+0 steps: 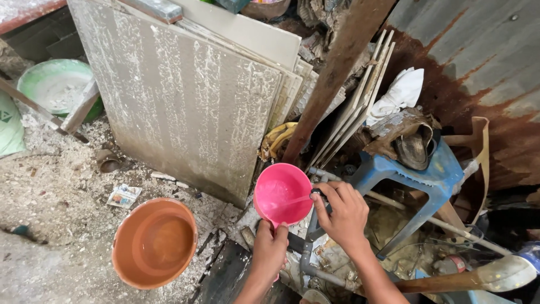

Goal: Applying a liquid coating to architectural mouldings using a brush and subsequently fetching water to a basin.

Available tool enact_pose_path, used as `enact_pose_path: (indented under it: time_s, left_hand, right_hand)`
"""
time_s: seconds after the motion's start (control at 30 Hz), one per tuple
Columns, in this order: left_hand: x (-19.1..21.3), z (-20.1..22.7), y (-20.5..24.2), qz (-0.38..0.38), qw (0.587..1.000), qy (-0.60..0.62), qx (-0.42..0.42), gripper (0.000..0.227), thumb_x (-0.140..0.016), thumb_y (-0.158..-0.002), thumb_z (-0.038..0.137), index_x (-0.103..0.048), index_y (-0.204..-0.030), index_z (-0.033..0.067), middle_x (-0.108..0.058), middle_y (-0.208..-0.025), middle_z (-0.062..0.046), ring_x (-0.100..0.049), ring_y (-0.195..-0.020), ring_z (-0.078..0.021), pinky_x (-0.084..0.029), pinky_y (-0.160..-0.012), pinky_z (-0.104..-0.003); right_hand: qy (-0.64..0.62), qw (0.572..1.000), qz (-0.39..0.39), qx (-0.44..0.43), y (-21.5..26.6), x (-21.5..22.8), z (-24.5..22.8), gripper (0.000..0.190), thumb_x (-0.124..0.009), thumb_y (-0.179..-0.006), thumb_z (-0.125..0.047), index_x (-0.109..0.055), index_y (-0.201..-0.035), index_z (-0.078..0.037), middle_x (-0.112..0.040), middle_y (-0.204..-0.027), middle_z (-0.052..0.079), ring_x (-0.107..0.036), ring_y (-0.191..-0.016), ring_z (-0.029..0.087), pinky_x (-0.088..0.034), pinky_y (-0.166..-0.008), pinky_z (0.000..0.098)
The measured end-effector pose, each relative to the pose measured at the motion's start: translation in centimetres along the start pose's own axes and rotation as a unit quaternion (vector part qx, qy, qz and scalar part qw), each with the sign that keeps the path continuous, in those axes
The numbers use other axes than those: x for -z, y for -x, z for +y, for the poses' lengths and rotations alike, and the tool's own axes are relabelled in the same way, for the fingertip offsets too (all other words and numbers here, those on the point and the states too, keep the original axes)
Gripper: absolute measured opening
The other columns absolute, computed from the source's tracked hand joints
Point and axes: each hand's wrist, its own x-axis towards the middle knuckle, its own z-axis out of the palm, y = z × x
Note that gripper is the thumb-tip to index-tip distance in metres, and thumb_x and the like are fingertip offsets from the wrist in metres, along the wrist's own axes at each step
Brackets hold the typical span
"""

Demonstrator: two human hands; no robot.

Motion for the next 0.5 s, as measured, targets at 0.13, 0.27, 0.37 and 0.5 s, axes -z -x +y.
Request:
enact_pose_path:
  time_s: [0.13, 0.27, 0.37, 0.5]
  left_hand:
    - [0.0, -0.9, -0.4, 0.005, 1.0, 0.013, -0.018, 0.021, -0.06, -0.097, 0.025, -0.053, -0.102, 0.0057, -0.056, -0.065, -0.005, -0.047, -0.037, -0.0138, -0.036, -0.033, -0.032]
    - [-0.1, -0.8, -0.2, 0.018, 1.0, 0.018, -0.007, 0.022, -0.061, -0.097, 0.025, -0.053, -0.1, 0.0046, -0.054, -0.063, -0.005, -0.047, -0.036, -0.0149, -0.036, -0.033, -0.033]
    - [-0.1, -1.2, -0.2, 0.02, 1.0, 0.015, -0.005, 0.022, -0.061, -0.097, 0.025, -0.052, -0.099, 0.0044, -0.054, -0.063, -0.005, -0.047, -0.037, -0.0142, -0.037, -0.033, -0.033]
    - [-0.6, -1.9, -0.3, 0.022, 0.998, 0.041, -0.05, 0.021, -0.062, -0.097, 0.023, -0.054, -0.097, 0.0035, -0.053, -0.063, -0.004, -0.047, -0.037, -0.013, -0.036, -0.032, -0.033]
  right_hand:
    - [0.001, 1.0, 0.001, -0.002, 0.1, -0.3, 0.0, 0.018, -0.077, -0.089, -0.027, -0.073, -0.099, -0.013, -0.066, -0.093, 0.004, -0.065, -0.083, 0.025, -0.049, -0.069, 0.0382]
    - [0.002, 1.0, 0.003, -0.006, 0.2, -0.3, 0.0, 0.018, -0.077, -0.089, -0.027, -0.073, -0.099, -0.013, -0.067, -0.093, 0.004, -0.065, -0.083, 0.025, -0.049, -0.069, 0.0382]
    - [0.003, 1.0, 0.004, -0.004, 0.2, -0.2, 0.0, 0.018, -0.077, -0.089, -0.026, -0.073, -0.099, -0.013, -0.067, -0.093, 0.004, -0.065, -0.083, 0.025, -0.049, -0.069, 0.0383]
    - [0.004, 1.0, 0.007, -0.002, 0.1, -0.1, -0.2, 0.018, -0.078, -0.089, -0.027, -0.073, -0.1, -0.013, -0.066, -0.093, 0.003, -0.065, -0.082, 0.025, -0.049, -0.069, 0.0384]
